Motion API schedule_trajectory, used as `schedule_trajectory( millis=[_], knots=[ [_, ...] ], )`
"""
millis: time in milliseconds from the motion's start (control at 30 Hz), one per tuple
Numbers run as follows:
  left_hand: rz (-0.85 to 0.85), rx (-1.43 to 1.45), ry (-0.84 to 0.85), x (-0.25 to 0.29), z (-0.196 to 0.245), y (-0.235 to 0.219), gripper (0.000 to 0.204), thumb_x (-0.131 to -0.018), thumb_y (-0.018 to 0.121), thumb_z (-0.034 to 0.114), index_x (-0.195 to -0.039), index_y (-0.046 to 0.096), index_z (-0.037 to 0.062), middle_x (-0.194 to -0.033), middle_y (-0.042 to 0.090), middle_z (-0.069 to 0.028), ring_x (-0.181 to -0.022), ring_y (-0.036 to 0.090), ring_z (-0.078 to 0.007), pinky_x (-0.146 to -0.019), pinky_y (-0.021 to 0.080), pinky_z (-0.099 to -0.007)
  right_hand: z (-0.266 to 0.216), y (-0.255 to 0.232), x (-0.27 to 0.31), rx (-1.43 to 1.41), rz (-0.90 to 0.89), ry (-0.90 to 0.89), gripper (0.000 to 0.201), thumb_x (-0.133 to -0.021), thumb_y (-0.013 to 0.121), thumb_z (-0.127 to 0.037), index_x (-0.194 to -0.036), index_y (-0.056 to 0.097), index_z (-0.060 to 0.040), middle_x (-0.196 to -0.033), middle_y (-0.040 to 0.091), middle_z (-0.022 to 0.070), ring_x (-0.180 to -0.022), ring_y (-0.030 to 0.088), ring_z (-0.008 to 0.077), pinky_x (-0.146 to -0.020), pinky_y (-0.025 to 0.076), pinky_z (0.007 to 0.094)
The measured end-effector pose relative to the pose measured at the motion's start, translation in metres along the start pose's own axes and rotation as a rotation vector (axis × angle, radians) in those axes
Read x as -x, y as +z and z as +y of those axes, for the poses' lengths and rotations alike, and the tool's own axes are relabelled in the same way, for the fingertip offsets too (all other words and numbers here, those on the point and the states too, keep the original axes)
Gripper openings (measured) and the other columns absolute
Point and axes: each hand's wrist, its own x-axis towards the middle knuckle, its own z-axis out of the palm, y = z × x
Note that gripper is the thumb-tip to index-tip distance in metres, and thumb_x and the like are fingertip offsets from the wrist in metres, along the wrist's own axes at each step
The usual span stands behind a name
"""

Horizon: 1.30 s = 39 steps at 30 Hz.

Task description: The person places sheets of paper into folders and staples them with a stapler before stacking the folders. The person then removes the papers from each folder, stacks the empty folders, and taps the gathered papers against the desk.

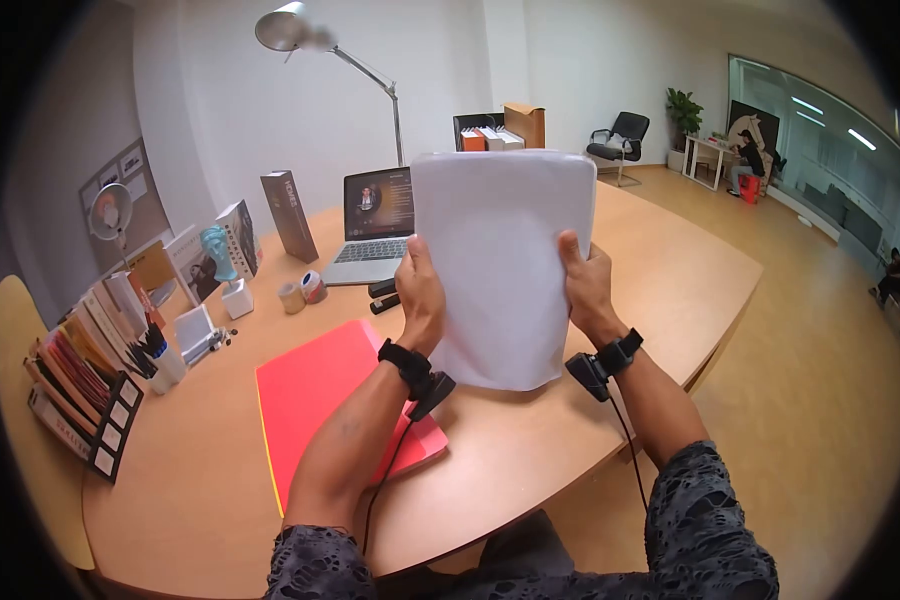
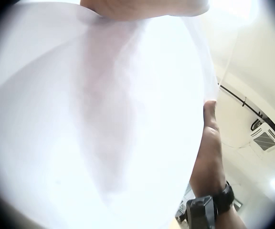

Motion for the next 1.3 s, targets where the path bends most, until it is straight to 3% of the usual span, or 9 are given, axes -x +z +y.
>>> schedule_trajectory(
  millis=[167, 267, 367, 500, 633, 733, 867, 1000, 1300],
  knots=[
    [-0.222, 0.558, -0.111, -0.001, 0.032, 0.021, 0.071, -0.101, 0.026, 0.06, -0.1, 0.061, -0.0015, -0.092, 0.062, -0.0073, -0.083, 0.056, -0.0142, -0.072, 0.048, -0.0295, -0.022, 0.021, -0.004, -0.4, -0.194, -0.012, 0.061, -0.088, 0.064, -0.054, -0.11, 0.061, 0.0028, -0.095, 0.066, 0.0058, -0.084, 0.063, 0.012, -0.074, 0.054, 0.0272],
    [-0.396, 0.165, -0.122, -0.005, 0.02, 0.014, 0.076, -0.099, 0.024, 0.065, -0.102, 0.061, -0.0007, -0.09, 0.062, -0.0067, -0.082, 0.059, -0.0145, -0.07, 0.049, -0.0292, -0.014, 0.015, -0.009, -0.151, -0.388, 0.054, 0.058, -0.09, 0.061, -0.052, -0.112, 0.06, 0.0023, -0.098, 0.066, 0.0051, -0.085, 0.062, 0.01, -0.075, 0.054, 0.0262],
    [-0.343, 0.173, -0.135, 0.0, 0.021, 0.009, 0.079, -0.097, 0.023, 0.068, -0.097, 0.062, -0.0007, -0.087, 0.062, -0.0061, -0.079, 0.059, -0.0145, -0.071, 0.05, -0.0298, -0.024, 0.015, -0.002, -0.076, -0.399, 0.025, 0.05, -0.094, 0.06, -0.046, -0.112, 0.06, 0.0015, -0.1, 0.066, 0.0044, -0.086, 0.061, 0.0079, -0.075, 0.052, 0.0244],
    [-0.199, 0.345, -0.122, -0.005, 0.048, 0.026, 0.08, -0.097, 0.021, 0.069, -0.091, 0.061, -0.0003, -0.081, 0.062, -0.0056, -0.074, 0.058, -0.0142, -0.069, 0.05, -0.03, -0.034, 0.023, -0.01, -0.127, -0.356, -0.072, 0.043, -0.097, 0.059, -0.039, -0.114, 0.06, 0.0007, -0.1, 0.066, 0.0036, -0.086, 0.06, 0.0071, -0.076, 0.051, 0.023],
    [-0.302, 0.144, 0.09, -0.02, 0.052, 0.008, 0.081, -0.098, 0.018, 0.066, -0.108, 0.061, -0.0031, -0.094, 0.063, -0.0098, -0.087, 0.061, -0.016, -0.076, 0.051, -0.0304, -0.033, 0.014, -0.019, -0.157, -0.295, -0.116, 0.039, -0.099, 0.056, -0.032, -0.118, 0.058, 0.0014, -0.102, 0.065, 0.0037, -0.089, 0.059, 0.009, -0.082, 0.049, 0.0251],
    [-0.295, 0.213, -0.151, -0.015, 0.028, -0.007, 0.073, -0.101, 0.021, 0.06, -0.134, 0.048, 0.0003, -0.12, 0.058, -0.0106, -0.114, 0.054, -0.0189, -0.095, 0.047, -0.0331, -0.026, 0.006, -0.007, 0.042, -0.202, -0.1, 0.046, -0.098, 0.055, -0.036, -0.122, 0.055, 0.0036, -0.109, 0.061, 0.0077, -0.097, 0.055, 0.0125, -0.087, 0.045, 0.0274],
    [-0.396, 0.416, -0.175, -0.004, 0.02, -0.006, 0.074, -0.101, 0.021, 0.06, -0.133, 0.048, -0.0005, -0.121, 0.057, -0.0109, -0.112, 0.055, -0.0193, -0.094, 0.048, -0.0325, -0.026, 0.018, 0.006, -0.015, -0.062, -0.019, 0.049, -0.098, 0.054, -0.044, -0.113, 0.058, 0.0024, -0.099, 0.061, 0.0046, -0.089, 0.054, 0.0108, -0.079, 0.046, 0.0265],
    [-0.383, 0.316, 0.05, 0.013, 0.04, 0.039, 0.081, -0.097, 0.02, 0.068, -0.108, 0.063, 0.0, -0.084, 0.065, -0.0048, -0.07, 0.062, -0.0126, -0.061, 0.051, -0.024, -0.01, 0.044, -0.005, -0.089, -0.104, -0.088, 0.053, -0.1, 0.045, -0.05, -0.092, 0.06, -0.0005, -0.081, 0.059, 0.0001, -0.073, 0.052, 0.0071, -0.063, 0.043, 0.0252],
    [-0.512, 0.305, 0.065, -0.006, 0.06, 0.041, 0.076, -0.1, 0.02, 0.063, -0.113, 0.061, 0.0002, -0.094, 0.066, -0.0101, -0.082, 0.065, -0.0167, -0.069, 0.055, -0.0279, -0.034, 0.062, -0.014, -0.176, -0.073, -0.11, 0.059, -0.102, 0.037, -0.052, -0.081, 0.062, -0.0028, -0.073, 0.06, 0.0002, -0.064, 0.054, 0.007, -0.057, 0.045, 0.0233]
  ],
)
